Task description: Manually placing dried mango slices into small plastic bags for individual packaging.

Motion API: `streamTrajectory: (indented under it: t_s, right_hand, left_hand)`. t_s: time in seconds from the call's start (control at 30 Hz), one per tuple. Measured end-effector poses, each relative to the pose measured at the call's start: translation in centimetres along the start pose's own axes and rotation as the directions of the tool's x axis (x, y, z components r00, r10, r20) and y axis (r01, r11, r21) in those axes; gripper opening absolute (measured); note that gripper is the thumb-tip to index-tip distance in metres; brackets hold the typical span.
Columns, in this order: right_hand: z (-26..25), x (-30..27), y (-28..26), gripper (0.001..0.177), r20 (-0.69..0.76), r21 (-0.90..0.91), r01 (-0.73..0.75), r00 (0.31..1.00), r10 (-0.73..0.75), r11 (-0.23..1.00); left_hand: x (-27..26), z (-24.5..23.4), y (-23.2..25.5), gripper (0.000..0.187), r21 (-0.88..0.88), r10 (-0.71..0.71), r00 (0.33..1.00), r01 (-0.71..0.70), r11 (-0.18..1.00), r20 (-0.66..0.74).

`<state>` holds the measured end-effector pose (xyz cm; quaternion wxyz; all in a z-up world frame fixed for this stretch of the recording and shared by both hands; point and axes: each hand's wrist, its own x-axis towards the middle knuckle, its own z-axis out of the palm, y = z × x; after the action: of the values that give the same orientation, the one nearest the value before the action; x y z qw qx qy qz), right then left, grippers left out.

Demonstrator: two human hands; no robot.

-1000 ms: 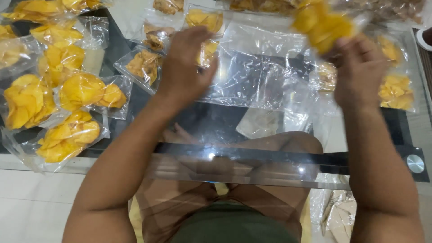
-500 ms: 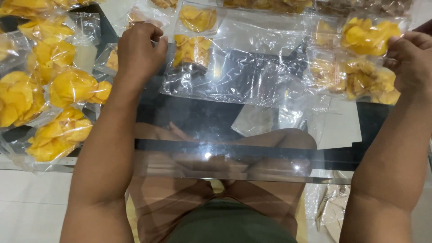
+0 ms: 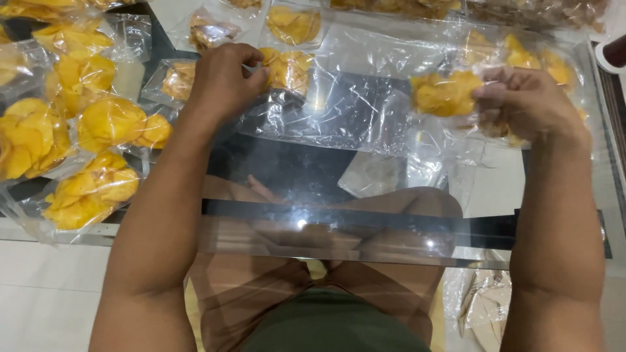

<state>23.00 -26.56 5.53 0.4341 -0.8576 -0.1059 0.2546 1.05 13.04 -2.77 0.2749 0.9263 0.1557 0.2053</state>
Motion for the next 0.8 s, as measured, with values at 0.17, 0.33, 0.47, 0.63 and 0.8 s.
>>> streamTrajectory:
  t_s: [0.17, 0.33, 0.47, 0.63, 0.8]
  right_hand:
    - [0.6, 2.2, 1.9, 0.026, 0.201, 0.179, 0.049, 0.976, -0.085, 0.983]
    - [3.1, -1.0, -2.2, 0.025, 0.127, -0.261, 0.160, 0.983, -0.131, 0.952]
    - [3.8, -1.9, -4.6, 0.023, 0.121, -0.357, 0.111, 0.990, -0.072, 0.928]
    - [2.6, 3.1, -2.2, 0.011, 0.175, -0.094, 0.088, 0.982, -0.071, 0.992]
    - [5.7, -0.5, -5.8, 0.080, 0.235, -0.619, -0.169, 0.892, 0.387, 0.767]
  left_hand:
    - [0.0, -1.1, 1.0, 0.051, 0.025, -0.061, 0.993, 0.058, 0.998, 0.106]
    - [-0.3, -2.5, 2.1, 0.076, 0.039, -0.116, 0.968, 0.110, 0.993, 0.222]
    - [-0.2, -2.0, 1.6, 0.072, 0.058, -0.121, 0.965, 0.111, 0.992, 0.231]
    - [-0.2, -2.2, 1.5, 0.078, 0.079, -0.146, 0.959, 0.130, 0.988, 0.243]
    - [-0.2, -2.9, 1.6, 0.072, 0.046, -0.121, 0.949, 0.113, 0.993, 0.292]
